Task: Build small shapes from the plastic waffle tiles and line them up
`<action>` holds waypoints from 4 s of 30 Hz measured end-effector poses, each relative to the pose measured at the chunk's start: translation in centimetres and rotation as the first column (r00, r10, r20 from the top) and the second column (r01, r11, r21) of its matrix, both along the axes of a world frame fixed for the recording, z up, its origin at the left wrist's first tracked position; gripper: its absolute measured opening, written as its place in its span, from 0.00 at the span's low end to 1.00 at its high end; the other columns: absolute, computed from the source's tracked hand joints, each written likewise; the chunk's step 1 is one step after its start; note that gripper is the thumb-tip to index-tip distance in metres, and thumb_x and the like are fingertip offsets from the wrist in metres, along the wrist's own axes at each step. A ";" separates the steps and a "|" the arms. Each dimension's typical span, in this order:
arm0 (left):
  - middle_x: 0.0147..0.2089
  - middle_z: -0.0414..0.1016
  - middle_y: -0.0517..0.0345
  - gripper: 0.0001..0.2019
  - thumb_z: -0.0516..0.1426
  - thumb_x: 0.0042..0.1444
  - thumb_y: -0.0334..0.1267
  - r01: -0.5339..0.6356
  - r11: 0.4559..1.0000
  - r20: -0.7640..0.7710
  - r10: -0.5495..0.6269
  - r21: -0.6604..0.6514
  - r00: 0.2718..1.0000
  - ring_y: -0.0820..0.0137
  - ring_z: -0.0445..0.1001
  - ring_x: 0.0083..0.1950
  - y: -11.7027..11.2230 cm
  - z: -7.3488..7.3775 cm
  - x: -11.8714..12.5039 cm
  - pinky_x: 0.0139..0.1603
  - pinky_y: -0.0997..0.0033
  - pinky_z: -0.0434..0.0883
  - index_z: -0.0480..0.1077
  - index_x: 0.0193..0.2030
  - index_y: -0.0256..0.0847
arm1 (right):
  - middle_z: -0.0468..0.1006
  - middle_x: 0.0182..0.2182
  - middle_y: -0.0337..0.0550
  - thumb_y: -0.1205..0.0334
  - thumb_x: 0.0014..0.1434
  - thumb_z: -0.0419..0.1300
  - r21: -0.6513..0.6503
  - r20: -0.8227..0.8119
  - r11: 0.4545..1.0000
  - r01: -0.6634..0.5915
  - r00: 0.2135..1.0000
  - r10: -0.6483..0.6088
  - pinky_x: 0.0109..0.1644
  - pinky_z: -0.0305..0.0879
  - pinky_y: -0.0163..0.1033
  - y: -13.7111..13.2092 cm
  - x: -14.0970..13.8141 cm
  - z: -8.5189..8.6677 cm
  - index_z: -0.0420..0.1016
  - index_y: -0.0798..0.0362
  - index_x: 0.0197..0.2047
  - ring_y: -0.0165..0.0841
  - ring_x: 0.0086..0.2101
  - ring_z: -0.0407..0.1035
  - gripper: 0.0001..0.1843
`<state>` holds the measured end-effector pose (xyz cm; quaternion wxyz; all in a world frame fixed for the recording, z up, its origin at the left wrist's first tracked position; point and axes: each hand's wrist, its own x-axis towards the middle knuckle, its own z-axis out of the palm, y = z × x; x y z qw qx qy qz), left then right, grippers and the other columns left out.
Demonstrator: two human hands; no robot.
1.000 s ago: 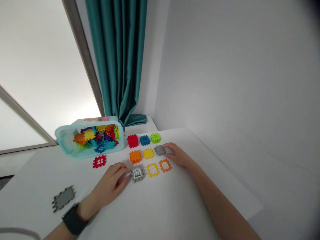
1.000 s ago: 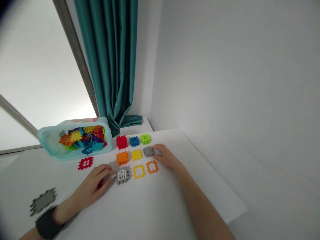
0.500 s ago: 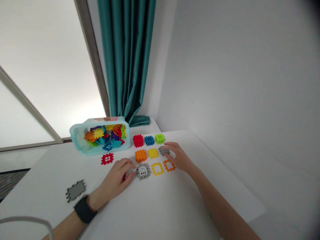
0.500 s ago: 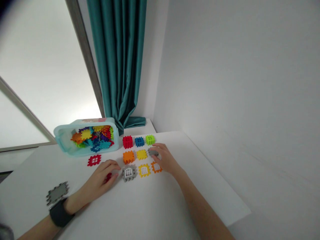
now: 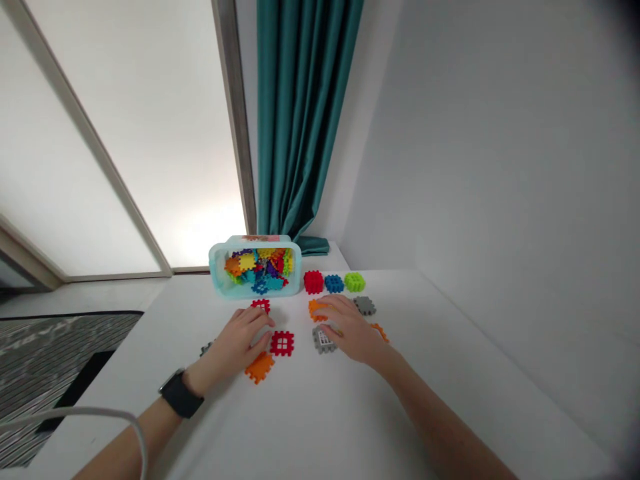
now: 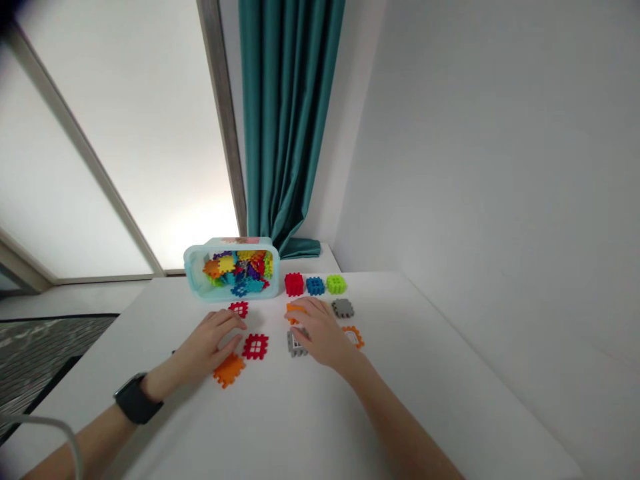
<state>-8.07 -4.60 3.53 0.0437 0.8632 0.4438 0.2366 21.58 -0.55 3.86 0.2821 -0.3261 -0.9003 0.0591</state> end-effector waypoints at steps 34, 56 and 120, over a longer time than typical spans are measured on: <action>0.52 0.77 0.51 0.17 0.60 0.57 0.34 -0.058 0.998 0.090 0.057 0.016 0.994 0.59 0.74 0.54 -3.2 -2.7 -2.6 0.57 0.55 0.68 0.69 0.54 0.43 | 0.76 0.43 0.49 0.75 0.50 0.60 -0.030 0.050 0.989 0.147 0.988 -0.145 0.54 0.67 0.52 -4.2 -9.9 -3.6 0.66 0.52 0.45 0.46 0.47 0.70 0.19; 0.46 0.72 0.51 0.08 0.56 0.67 0.41 -0.040 0.999 0.446 0.047 -0.027 0.894 0.64 0.73 0.49 -3.7 -2.2 -1.9 0.51 0.61 0.74 0.76 0.40 0.43 | 0.78 0.40 0.46 0.67 0.68 0.54 -0.079 -0.397 0.991 -0.108 0.915 0.068 0.48 0.72 0.46 -5.6 -10.0 -2.6 0.74 0.47 0.46 0.38 0.43 0.73 0.09; 0.52 0.68 0.51 0.09 0.61 0.60 0.30 -0.124 0.988 0.478 0.065 0.094 0.876 0.62 0.70 0.54 -2.8 -3.2 -2.0 0.56 0.57 0.72 0.73 0.47 0.44 | 0.70 0.52 0.50 0.66 0.66 0.59 -0.059 -0.278 0.997 -0.054 0.960 0.035 0.57 0.73 0.49 -4.6 -9.3 -3.7 0.72 0.47 0.53 0.42 0.54 0.70 0.13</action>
